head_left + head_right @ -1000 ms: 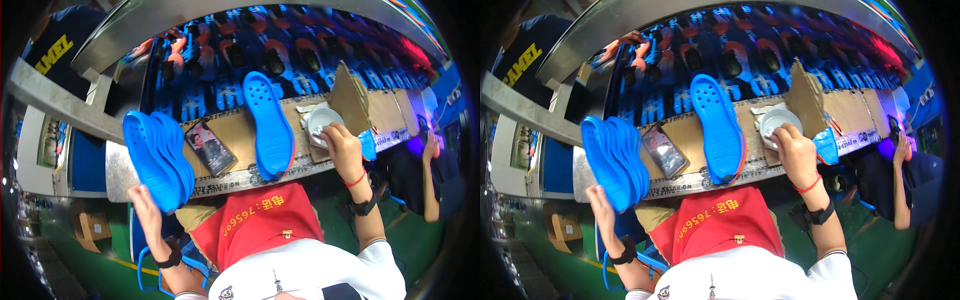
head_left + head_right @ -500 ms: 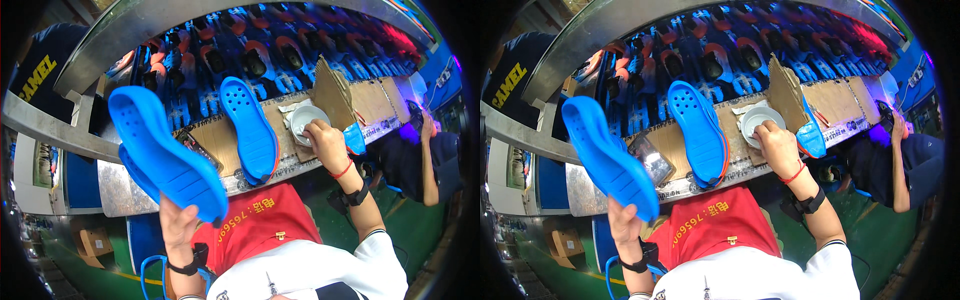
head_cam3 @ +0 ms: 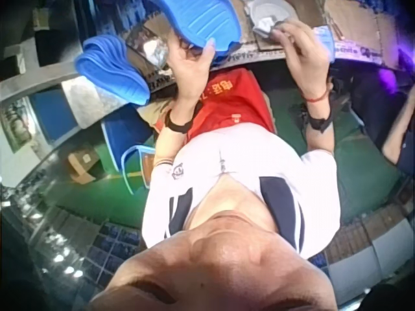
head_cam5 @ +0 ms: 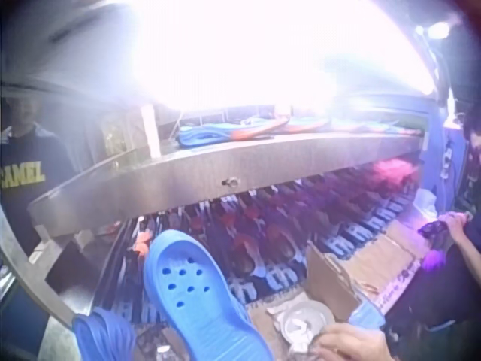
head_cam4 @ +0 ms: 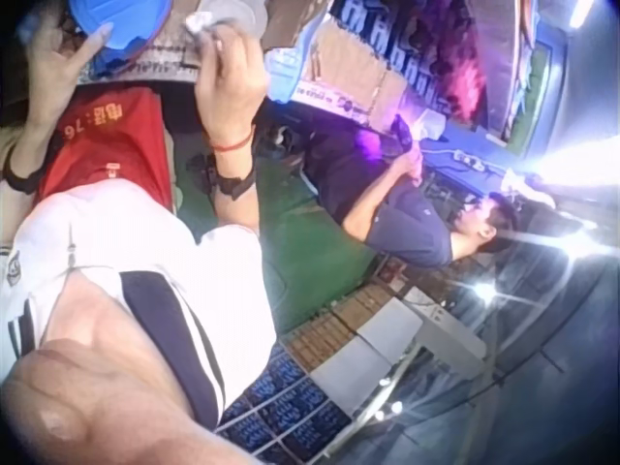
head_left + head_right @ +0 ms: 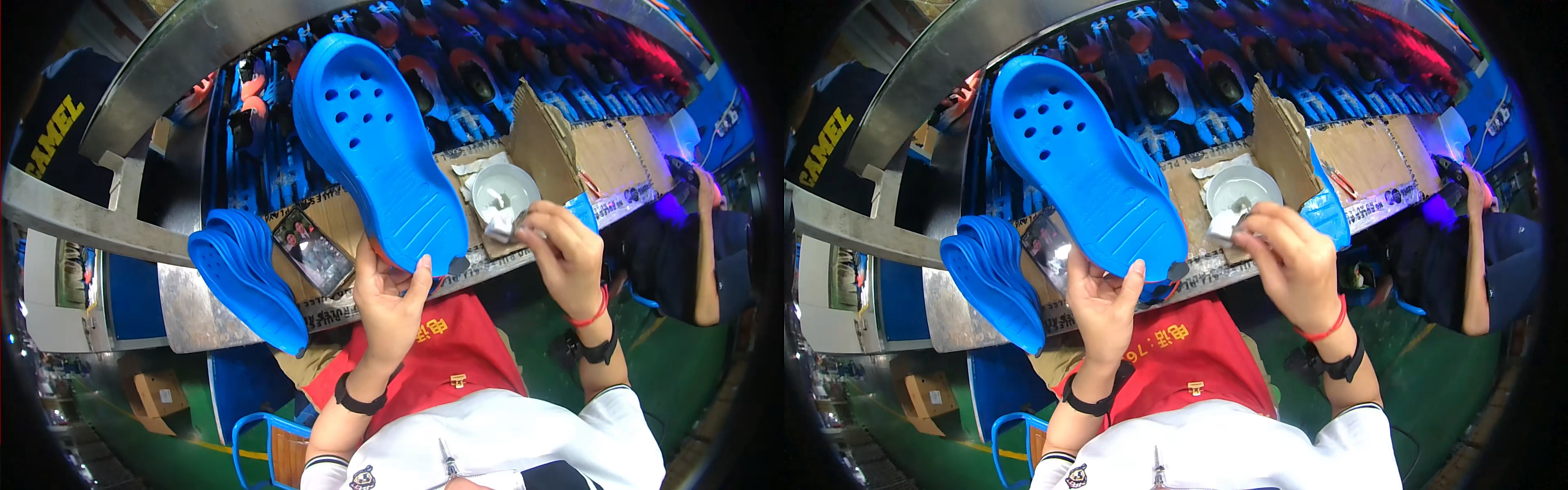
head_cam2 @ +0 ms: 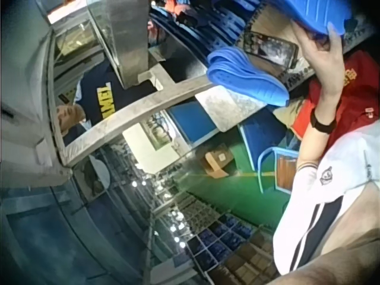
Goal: Applying adhesive to blue shoe soles and placing them onto a conveyor or stacking area.
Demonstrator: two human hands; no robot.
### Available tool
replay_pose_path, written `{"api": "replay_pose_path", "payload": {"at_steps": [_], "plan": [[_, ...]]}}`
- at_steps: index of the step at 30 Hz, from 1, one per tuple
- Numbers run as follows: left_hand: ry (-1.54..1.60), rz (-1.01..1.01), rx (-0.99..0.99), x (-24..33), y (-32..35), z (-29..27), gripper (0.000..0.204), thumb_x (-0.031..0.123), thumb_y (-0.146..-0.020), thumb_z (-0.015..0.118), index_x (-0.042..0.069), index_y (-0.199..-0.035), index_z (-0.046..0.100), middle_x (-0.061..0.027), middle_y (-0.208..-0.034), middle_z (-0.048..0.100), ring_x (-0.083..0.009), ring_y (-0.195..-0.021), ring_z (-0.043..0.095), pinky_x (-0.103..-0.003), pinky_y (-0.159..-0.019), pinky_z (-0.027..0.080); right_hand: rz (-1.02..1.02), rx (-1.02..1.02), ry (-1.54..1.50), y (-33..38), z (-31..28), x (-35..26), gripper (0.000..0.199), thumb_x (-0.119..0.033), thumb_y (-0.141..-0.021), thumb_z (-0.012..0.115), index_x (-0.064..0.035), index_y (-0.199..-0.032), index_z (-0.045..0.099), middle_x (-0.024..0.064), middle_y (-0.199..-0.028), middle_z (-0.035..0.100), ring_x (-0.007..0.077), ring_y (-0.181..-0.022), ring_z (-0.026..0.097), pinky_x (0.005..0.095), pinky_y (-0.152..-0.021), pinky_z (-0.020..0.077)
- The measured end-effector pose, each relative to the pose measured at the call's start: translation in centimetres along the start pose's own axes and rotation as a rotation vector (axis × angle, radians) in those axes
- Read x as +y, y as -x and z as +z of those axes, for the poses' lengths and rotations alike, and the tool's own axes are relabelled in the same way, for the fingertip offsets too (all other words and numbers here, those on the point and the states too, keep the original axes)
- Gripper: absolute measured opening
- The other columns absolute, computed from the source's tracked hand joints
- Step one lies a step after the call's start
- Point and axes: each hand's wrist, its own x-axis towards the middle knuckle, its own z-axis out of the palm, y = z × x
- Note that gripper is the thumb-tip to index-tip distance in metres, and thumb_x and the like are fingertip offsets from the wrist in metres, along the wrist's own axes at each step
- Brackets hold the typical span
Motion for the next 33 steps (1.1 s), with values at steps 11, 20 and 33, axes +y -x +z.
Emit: {"api": "replay_pose_path", "payload": {"at_steps": [11,20,33], "plan": [[-0.095,0.077,0.057,0.4,1.2,0.2,0.061,-0.002,-0.089,0.065,-0.007,-0.141,0.034,-0.0131,-0.114,0.060,-0.0172,-0.098,0.065,-0.029,-0.082,0.056,-0.235,-0.063,-0.007,1.0,1.9,-3.1,0.018,-0.002,-0.075,0.077,-0.0021,-0.090,0.066,0.0127,-0.094,0.066,0.0256,-0.065,0.067,0.0321,-0.053,0.0529],[-0.097,0.072,0.078,0.7,1.1,0.4,0.050,-0.006,-0.087,0.065,-0.003,-0.131,0.041,-0.0115,-0.111,0.063,-0.0143,-0.096,0.065,-0.026,-0.078,0.055,-0.231,-0.064,-0.034,0.9,2.0,-3.3,0.019,-0.002,-0.075,0.077,-0.0018,-0.091,0.066,0.0133,-0.094,0.067,0.0263,-0.066,0.067,0.0326,-0.054,0.0537],[-0.189,0.058,0.016,2.2,0.3,0.2,0.054,-0.005,-0.085,0.069,-0.003,-0.129,0.038,-0.0137,-0.114,0.060,-0.0169,-0.098,0.064,-0.028,-0.079,0.056,-0.192,0.086,0.094,0.8,0.3,-3.0,0.017,0.001,-0.077,0.075,-0.0014,-0.091,0.066,0.0157,-0.096,0.067,0.0308,-0.066,0.066,0.0337,-0.056,0.0517]]}}
